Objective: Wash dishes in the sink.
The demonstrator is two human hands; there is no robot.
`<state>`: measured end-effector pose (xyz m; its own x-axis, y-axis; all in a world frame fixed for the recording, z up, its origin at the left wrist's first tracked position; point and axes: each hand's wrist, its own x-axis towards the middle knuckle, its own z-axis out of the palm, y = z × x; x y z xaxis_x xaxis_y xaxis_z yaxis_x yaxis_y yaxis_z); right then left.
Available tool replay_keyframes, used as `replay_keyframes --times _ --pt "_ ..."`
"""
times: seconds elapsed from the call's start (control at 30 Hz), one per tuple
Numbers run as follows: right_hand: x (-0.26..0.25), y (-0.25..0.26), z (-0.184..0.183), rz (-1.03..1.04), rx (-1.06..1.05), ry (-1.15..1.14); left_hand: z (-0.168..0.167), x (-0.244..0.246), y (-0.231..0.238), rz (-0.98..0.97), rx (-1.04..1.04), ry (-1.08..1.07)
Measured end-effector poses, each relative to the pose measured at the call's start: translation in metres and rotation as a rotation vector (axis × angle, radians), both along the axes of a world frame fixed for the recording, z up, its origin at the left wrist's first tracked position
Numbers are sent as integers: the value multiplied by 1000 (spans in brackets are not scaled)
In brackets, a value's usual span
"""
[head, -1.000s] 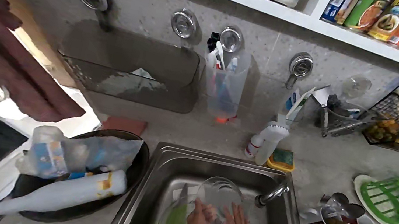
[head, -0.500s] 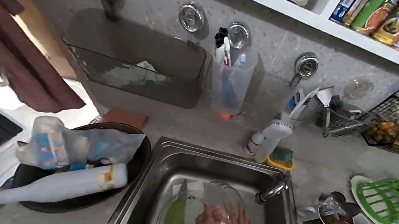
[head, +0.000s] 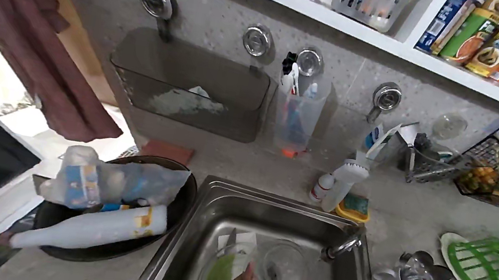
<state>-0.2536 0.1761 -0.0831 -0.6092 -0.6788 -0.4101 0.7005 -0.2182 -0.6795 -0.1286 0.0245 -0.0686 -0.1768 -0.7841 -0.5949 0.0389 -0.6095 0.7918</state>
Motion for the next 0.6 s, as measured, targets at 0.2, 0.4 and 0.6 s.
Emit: replay_keyframes --times 0.2,0.4,0.6 --pt "13 -9 19 -57 48 37 9 -4 1 -510 -452 -566" --pt "13 -17 25 -168 22 9 28 -25 38 -738 -916 -615" --pt "12 -10 25 -105 64 51 39 -33 49 -1148 -1205 -467"
